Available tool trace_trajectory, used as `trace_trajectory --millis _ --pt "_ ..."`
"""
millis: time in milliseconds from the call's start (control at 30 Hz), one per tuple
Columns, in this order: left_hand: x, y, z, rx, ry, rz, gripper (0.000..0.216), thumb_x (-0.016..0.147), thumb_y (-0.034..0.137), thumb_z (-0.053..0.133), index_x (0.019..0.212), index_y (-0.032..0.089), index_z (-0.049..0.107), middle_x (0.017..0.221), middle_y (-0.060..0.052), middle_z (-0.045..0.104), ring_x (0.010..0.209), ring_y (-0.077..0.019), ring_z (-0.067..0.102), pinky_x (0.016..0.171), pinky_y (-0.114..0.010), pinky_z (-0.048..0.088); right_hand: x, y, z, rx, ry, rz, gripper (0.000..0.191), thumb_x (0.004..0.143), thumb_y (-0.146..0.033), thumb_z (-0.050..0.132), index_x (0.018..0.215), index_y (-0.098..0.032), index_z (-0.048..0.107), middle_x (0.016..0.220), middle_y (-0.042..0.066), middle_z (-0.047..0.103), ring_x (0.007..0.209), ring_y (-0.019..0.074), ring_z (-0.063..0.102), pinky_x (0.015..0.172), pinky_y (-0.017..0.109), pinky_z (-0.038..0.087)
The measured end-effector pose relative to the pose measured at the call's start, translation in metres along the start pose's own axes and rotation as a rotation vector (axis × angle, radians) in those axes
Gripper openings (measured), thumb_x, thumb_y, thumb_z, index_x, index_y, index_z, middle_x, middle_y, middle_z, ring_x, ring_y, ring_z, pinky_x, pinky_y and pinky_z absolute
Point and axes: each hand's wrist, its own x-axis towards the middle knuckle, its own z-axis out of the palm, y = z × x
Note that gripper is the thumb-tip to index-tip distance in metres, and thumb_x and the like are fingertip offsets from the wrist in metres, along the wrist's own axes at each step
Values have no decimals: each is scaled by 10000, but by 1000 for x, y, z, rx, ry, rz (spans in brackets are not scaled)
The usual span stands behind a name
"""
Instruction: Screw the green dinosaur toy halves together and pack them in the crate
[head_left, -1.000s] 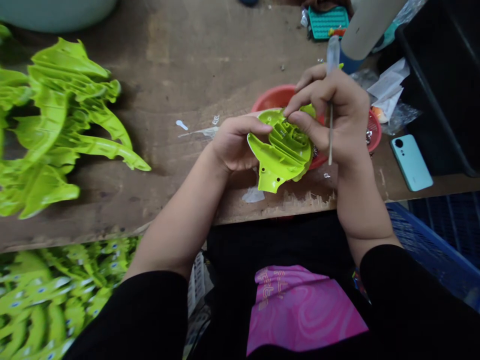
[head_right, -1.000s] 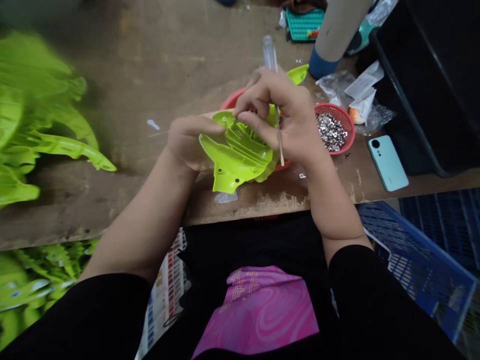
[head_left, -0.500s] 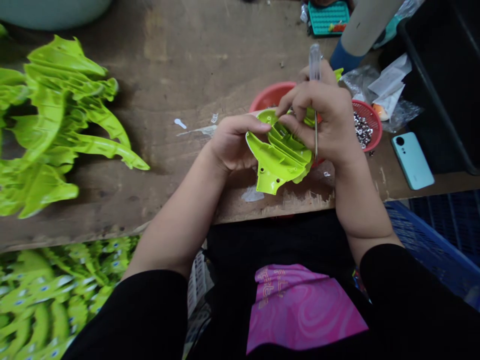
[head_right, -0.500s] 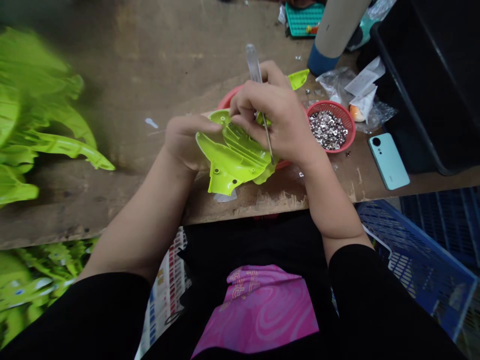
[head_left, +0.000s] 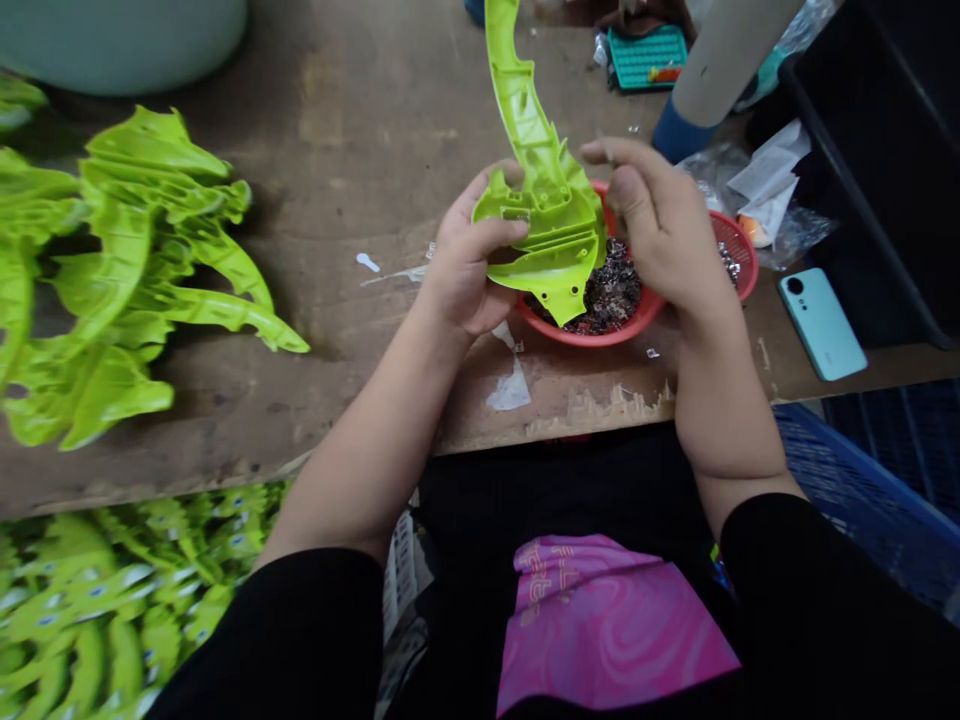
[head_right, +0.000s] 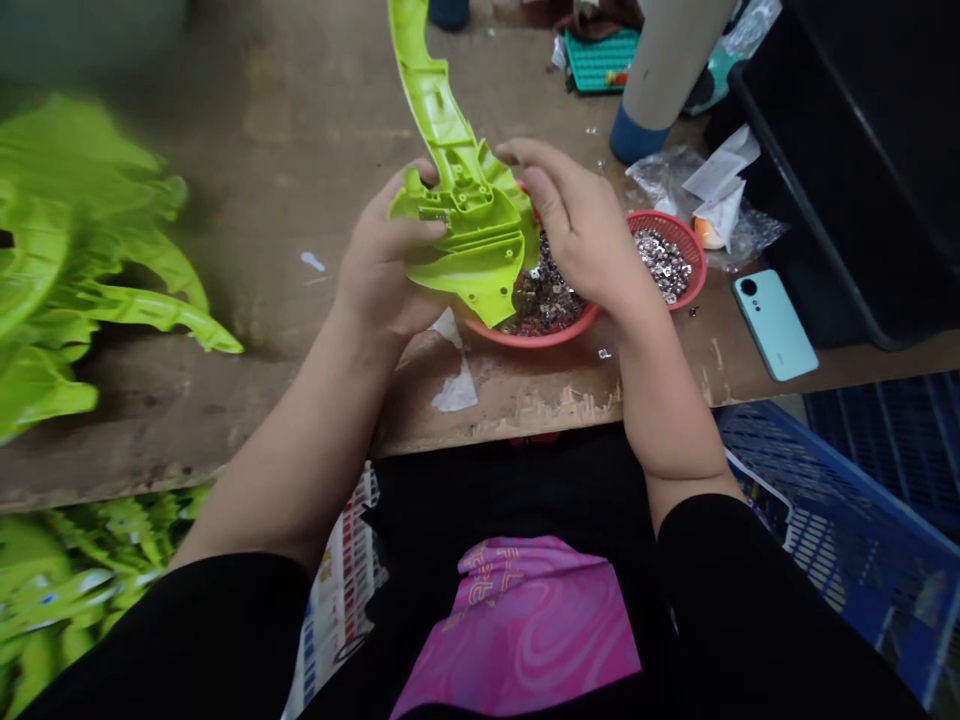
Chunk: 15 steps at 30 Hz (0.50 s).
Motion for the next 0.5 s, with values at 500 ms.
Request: trace_trajectory --millis 500 --pt "-6 -9 0 25 -60 85 420 772 322 947 1056 326 636 1086 20 799 1425 -331 689 1115 -464 622 -2 -15 3 56 -13 98 262 730 -330 987 721 -255 737 698 11 659 755 241 679 854 472 665"
